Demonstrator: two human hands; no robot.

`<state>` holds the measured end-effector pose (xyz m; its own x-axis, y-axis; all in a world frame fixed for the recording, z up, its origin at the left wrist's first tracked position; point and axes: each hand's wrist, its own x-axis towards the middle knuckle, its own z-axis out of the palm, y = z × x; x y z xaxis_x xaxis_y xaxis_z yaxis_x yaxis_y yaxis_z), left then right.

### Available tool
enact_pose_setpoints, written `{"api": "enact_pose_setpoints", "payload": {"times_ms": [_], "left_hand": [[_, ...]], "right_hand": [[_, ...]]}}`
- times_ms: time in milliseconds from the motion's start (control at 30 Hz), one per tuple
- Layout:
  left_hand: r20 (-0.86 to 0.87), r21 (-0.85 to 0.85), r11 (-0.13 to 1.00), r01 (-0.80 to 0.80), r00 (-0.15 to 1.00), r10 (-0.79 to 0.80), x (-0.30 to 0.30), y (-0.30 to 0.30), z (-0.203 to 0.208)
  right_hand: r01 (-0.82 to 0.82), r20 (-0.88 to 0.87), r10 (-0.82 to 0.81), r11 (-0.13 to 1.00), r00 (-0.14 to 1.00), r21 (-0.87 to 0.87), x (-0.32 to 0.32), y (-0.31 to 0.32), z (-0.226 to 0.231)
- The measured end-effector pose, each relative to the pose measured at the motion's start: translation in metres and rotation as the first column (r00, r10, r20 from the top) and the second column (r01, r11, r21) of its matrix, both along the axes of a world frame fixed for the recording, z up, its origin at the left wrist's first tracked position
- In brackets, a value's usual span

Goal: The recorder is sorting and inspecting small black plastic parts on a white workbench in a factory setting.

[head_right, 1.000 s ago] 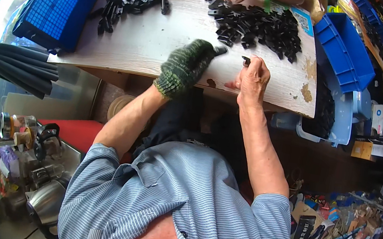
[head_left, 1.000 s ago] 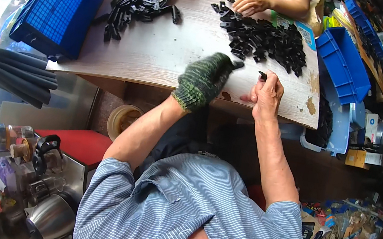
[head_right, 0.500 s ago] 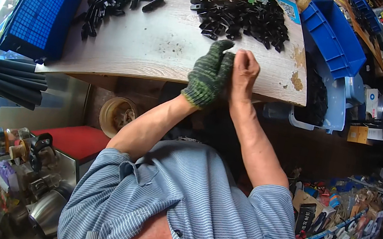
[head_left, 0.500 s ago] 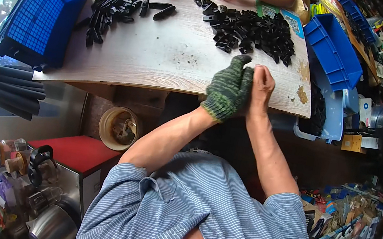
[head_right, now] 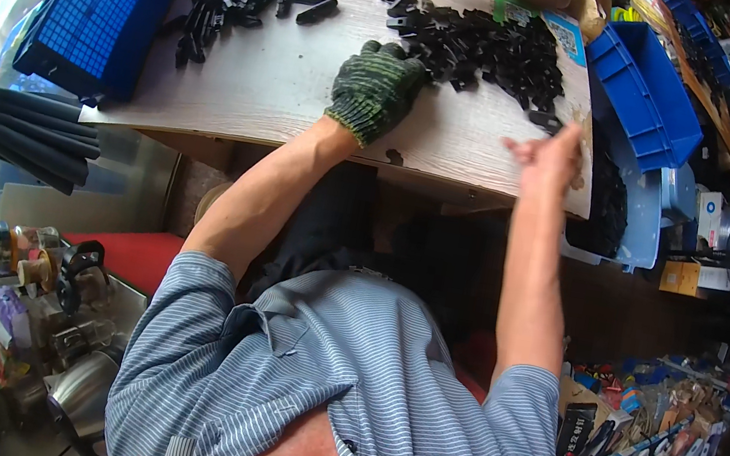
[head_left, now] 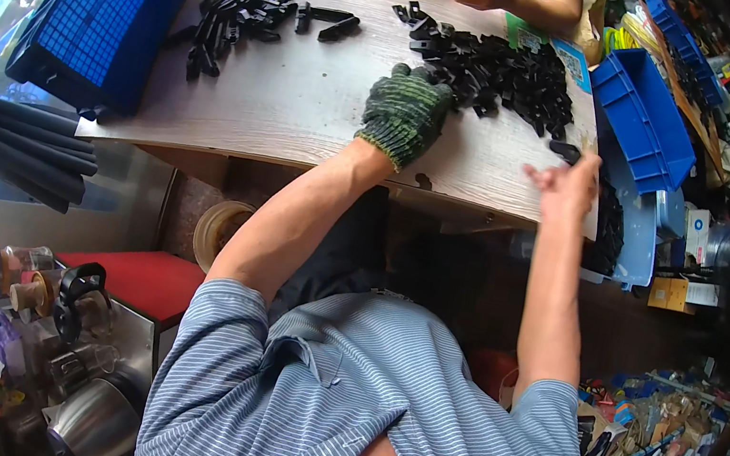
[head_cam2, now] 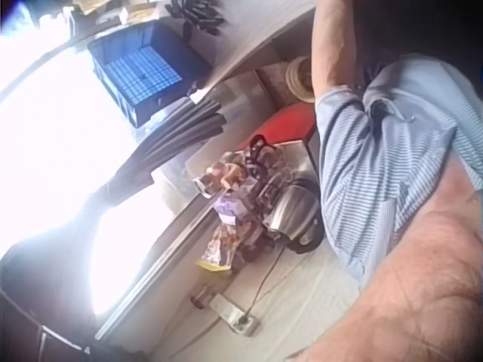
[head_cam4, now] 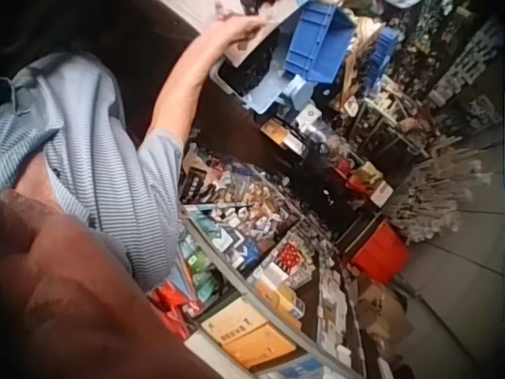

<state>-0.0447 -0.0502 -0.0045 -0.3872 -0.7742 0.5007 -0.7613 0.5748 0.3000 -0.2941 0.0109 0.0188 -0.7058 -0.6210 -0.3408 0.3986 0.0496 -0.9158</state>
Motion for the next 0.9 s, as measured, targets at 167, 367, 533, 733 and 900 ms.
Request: {"api": "enact_pose_setpoints", "payload": {"times_ms": [167,367,533,733,900], "left_hand": [[0.032,-0.027,0.999,0.018,0.999,-0.017,-0.003,0.002,-0.003],[-0.211,0.112,0.993,0.045,0.977,-0.02,-0.001,0.023,-0.012],[-0.636,0.19,0.942,0.278,0.765,-0.098,-0.027,0.048,-0.016],[-0.668,0.448,0.827,0.34,0.742,0.056,-0.02,0.061,0.011],[-0.604,0.114,0.873,0.474,0.731,-0.318,-0.006,0.04,-0.008]], "right_hand": [[0.374,-0.105,-0.374,0.927,0.922,-0.017,-0.068,0.007,0.005],[-0.358,-0.057,0.357,0.934,0.932,-0.003,0.03,0.018,0.004],[-0.695,-0.325,0.64,0.715,0.696,-0.079,0.064,0.018,-0.023],[-0.66,-0.351,0.576,0.725,0.738,-0.199,0.073,0.02,-0.03],[-0.755,-0.39,0.681,0.654,0.62,-0.059,0.074,0.018,-0.027]]}}
